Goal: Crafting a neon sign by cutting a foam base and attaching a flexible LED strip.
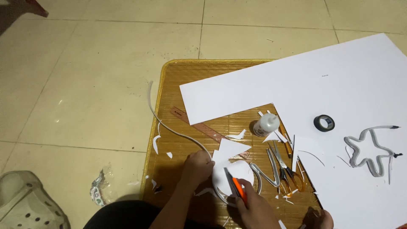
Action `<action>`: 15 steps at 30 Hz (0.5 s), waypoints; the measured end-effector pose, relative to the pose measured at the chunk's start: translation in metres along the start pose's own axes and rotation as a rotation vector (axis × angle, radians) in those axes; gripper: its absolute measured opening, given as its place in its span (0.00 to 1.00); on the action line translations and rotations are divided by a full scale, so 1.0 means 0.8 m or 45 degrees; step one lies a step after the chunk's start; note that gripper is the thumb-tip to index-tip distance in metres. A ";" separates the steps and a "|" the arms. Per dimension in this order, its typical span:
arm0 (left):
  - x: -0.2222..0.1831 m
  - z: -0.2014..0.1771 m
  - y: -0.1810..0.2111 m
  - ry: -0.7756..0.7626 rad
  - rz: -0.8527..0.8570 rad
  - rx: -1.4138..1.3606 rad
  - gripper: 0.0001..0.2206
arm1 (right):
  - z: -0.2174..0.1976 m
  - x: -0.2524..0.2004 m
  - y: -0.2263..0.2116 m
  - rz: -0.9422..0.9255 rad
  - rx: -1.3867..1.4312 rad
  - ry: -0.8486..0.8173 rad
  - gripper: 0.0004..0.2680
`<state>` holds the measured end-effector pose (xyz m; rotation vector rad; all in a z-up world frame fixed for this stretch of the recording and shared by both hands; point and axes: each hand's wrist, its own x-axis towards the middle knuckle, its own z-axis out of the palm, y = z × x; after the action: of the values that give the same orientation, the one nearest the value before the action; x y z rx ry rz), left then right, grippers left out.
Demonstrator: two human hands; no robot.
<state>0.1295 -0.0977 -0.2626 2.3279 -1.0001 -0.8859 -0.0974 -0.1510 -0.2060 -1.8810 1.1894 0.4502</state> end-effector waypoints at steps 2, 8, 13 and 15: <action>0.010 0.010 -0.007 0.177 0.174 -0.060 0.08 | -0.006 -0.003 -0.008 0.060 0.018 0.030 0.24; 0.015 0.002 0.008 0.129 0.152 -0.141 0.10 | 0.016 0.015 0.014 -0.098 0.021 0.093 0.29; 0.022 0.004 0.004 0.087 0.091 -0.127 0.08 | 0.012 0.004 -0.015 -0.106 0.269 0.021 0.26; 0.018 -0.003 0.013 0.069 0.052 -0.150 0.07 | 0.025 0.019 -0.001 -0.059 0.205 -0.040 0.29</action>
<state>0.1343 -0.1147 -0.2599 2.2135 -0.9439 -0.8387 -0.0864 -0.1433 -0.2272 -1.7535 1.1246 0.3470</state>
